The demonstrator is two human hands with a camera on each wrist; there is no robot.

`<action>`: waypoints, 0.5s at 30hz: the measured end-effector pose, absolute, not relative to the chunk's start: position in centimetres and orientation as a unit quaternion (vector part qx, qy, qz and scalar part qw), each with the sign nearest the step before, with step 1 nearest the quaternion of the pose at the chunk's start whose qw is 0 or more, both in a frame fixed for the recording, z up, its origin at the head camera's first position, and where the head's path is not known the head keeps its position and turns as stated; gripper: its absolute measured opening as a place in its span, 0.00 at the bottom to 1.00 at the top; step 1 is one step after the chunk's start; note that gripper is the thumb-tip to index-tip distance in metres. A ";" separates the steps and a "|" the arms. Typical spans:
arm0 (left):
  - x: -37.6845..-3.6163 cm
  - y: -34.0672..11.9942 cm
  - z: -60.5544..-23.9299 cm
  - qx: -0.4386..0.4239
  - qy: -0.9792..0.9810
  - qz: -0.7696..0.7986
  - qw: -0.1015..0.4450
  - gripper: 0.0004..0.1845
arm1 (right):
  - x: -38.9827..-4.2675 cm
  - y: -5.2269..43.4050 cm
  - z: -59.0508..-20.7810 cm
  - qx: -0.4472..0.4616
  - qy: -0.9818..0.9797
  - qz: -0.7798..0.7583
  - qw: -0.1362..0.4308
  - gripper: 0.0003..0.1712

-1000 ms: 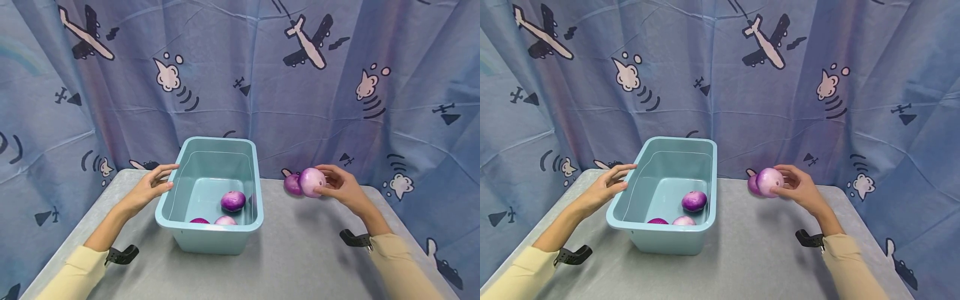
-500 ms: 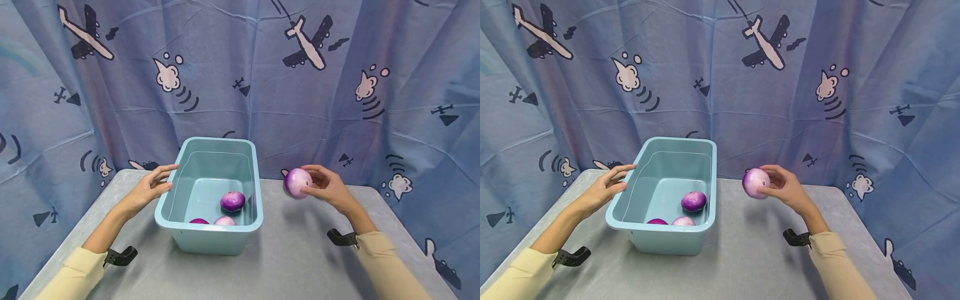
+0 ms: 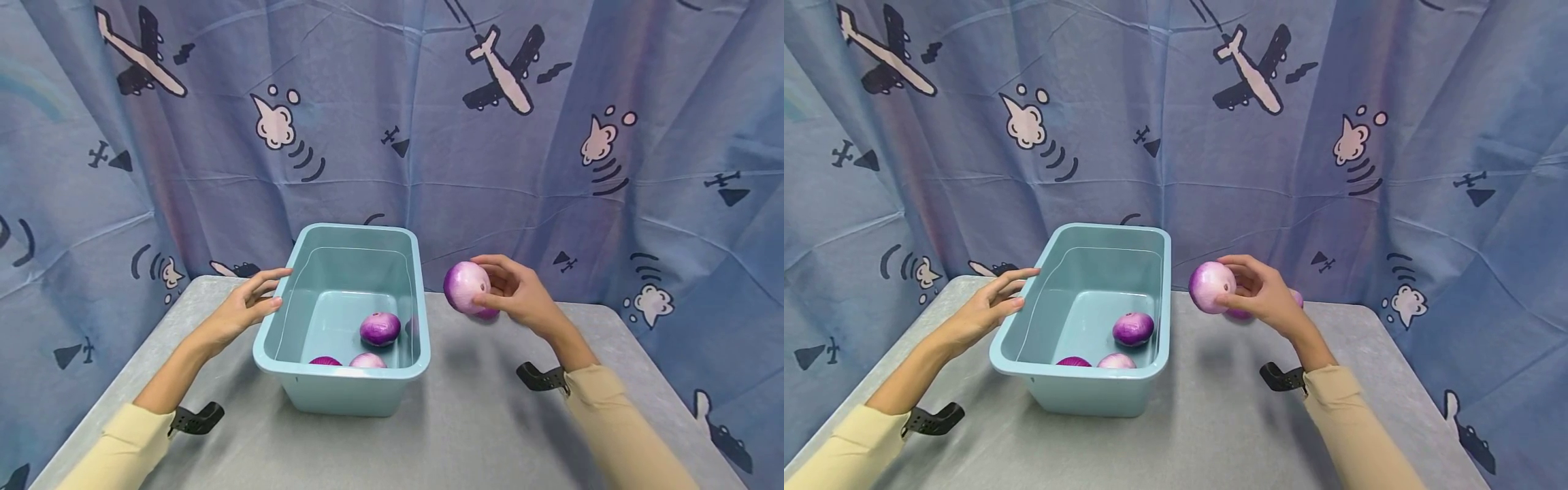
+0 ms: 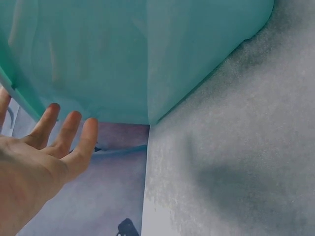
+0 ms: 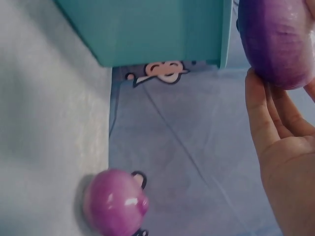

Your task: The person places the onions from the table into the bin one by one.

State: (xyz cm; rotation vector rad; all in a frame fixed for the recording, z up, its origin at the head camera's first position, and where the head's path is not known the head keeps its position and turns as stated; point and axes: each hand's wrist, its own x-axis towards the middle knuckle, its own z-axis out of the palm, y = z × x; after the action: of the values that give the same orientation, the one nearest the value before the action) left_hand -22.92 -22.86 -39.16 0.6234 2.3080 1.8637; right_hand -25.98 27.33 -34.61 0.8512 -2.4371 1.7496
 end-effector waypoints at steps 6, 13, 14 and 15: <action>-22.9 -22.9 -39.2 0.201 0.763 0.612 0.056 0.29 | -26.1 25.9 -33.7 0.294 -0.769 0.567 0.006 0.34; -22.9 -22.9 -39.1 0.199 0.762 0.613 0.059 0.30 | -26.1 24.1 -33.1 0.317 -0.744 0.588 -0.001 0.35; -22.9 -22.9 -39.2 0.199 0.762 0.613 0.059 0.30 | -26.1 23.8 -33.0 0.320 -0.741 0.591 -0.003 0.35; -22.9 -22.9 -39.2 0.200 0.762 0.614 0.060 0.29 | -26.1 23.5 -32.8 0.324 -0.736 0.594 -0.004 0.35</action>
State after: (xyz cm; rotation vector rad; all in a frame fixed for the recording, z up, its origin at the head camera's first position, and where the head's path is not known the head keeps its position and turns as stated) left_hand -22.91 -22.90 -39.17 0.6043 2.3057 1.8583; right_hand -26.14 23.53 -32.84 1.0196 -2.3189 1.8710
